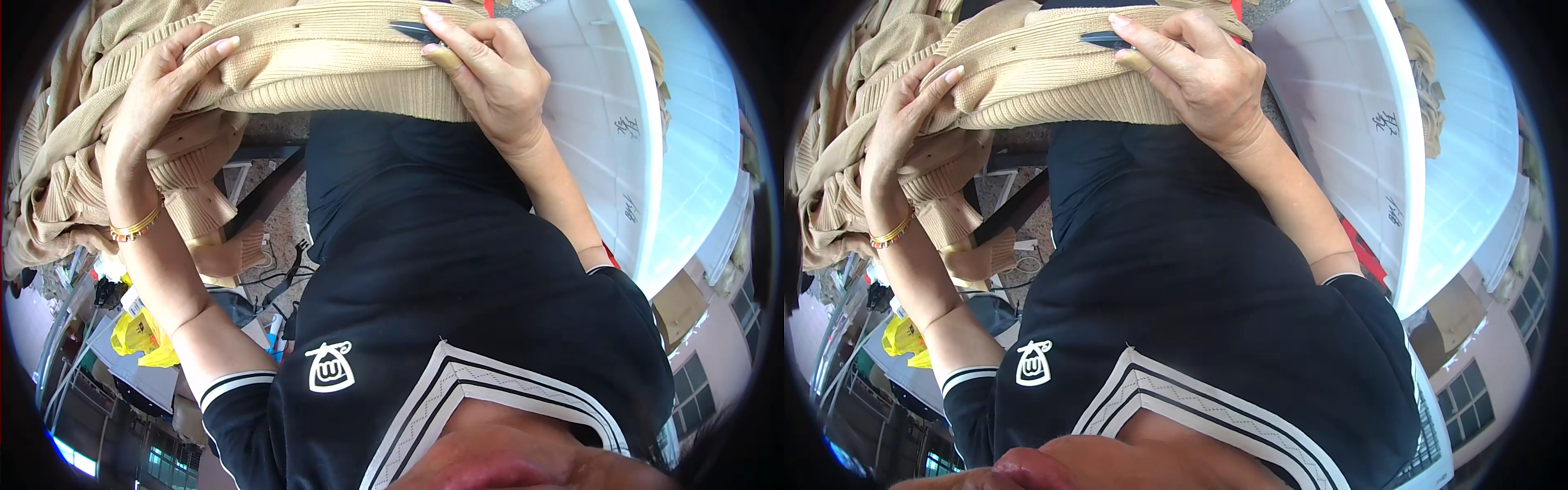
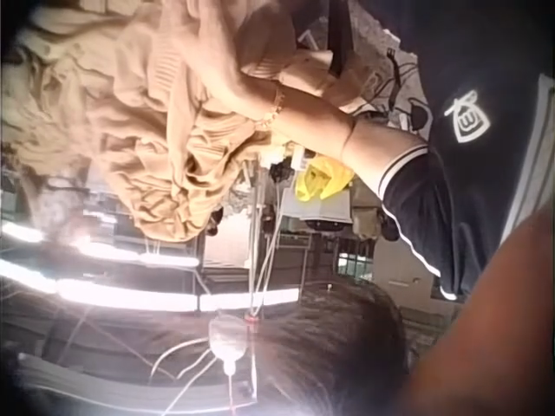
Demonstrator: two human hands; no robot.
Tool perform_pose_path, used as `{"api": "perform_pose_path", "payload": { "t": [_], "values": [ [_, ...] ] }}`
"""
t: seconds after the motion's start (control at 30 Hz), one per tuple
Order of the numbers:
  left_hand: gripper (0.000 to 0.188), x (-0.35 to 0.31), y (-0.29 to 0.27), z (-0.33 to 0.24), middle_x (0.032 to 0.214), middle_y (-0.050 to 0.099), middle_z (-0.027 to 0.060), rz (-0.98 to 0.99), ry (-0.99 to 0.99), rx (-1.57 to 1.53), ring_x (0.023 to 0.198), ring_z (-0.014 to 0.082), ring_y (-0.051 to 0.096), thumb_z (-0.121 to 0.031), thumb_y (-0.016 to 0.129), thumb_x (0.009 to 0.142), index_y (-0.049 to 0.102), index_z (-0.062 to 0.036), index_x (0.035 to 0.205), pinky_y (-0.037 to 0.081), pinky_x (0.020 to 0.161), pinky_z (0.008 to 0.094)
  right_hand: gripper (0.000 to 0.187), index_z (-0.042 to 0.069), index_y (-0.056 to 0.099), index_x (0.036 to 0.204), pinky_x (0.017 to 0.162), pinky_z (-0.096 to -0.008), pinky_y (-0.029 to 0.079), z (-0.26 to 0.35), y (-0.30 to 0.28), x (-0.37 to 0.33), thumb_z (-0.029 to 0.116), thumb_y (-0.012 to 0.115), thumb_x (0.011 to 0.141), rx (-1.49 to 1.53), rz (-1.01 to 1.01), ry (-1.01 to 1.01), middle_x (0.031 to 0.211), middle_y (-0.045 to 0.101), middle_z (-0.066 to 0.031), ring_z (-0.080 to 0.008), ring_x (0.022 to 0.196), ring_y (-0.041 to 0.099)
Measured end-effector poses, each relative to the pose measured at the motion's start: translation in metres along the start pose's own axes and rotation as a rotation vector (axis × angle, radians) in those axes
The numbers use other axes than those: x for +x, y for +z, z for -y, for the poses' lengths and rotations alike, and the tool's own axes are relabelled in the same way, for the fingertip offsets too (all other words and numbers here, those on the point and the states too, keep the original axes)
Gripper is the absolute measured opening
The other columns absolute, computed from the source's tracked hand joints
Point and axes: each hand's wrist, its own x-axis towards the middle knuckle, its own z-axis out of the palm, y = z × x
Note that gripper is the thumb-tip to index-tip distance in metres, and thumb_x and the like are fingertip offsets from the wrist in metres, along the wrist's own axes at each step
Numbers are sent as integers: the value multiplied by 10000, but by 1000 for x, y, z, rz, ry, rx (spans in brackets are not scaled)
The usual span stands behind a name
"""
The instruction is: Using small scissors to trim loose threads and inspect buttons on sweaters in a textile manufacturing facility.
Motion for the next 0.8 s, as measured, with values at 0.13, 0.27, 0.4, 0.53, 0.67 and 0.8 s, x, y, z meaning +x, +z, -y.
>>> {"api": "perform_pose_path", "payload": {
  "t": [0.13, 0.27, 0.4, 0.53, 0.67, 0.8],
  "values": [
    [222, 2, 1, -4, 822, 592, -77, 11, -35, -34, 739, -9, 495, -255, 660, 994, 670, -40, 1049, 398, 669, 159, 345, 102, 741, 1199, 574, -246, 434, -2, 0, -2, 136, 777, 857, 77, -2, 29, 823, 564, -6, -78, 638, 500],
    [257, 4, 1, -4, 974, 655, -19, 15, -100, -208, 858, 21, 564, -213, 632, 1006, 643, 11, 1131, 462, 756, 179, 302, -3, 708, 1207, 664, -233, 443, -1, -20, 4, 73, 728, 915, 364, -52, 332, 854, 580, -41, -125, 756, 553],
    [304, 0, 1, -7, 1074, 681, 20, -28, -106, -232, 928, 44, 611, -180, 623, 1012, 617, 40, 1222, 496, 815, 194, 297, -10, 698, 1222, 674, -213, 419, -34, -12, -2, 96, 703, 945, 807, -403, 31, 876, 565, -25, -101, 768, 523],
    [301, -1, -2, -3, 1047, 690, 7, -7, -148, -185, 913, 28, 607, -172, 614, 1018, 619, 30, 1241, 496, 803, 185, 300, -7, 692, 1232, 680, -216, 421, -30, -45, -26, 89, 697, 949, 382, -133, 454, 882, 559, -26, -103, 771, 525],
    [316, 0, -1, -13, 1017, 683, -3, -7, -153, -74, 881, 26, 586, -215, 636, 1011, 637, 16, 1227, 470, 801, 183, 281, -10, 699, 1213, 688, -223, 432, -36, -42, -40, 50, 694, 938, 453, -148, 512, 879, 571, -32, -111, 768, 536],
    [283, 0, -11, -3, 1007, 696, 7, -21, -180, -117, 855, 33, 608, -197, 631, 1013, 636, 3, 1214, 496, 761, 195, 324, 34, 688, 1232, 670, -244, 430, -54, -28, -50, 139, 713, 927, 451, -148, 430, 790, 541, -6, -101, 731, 515]
  ]
}}
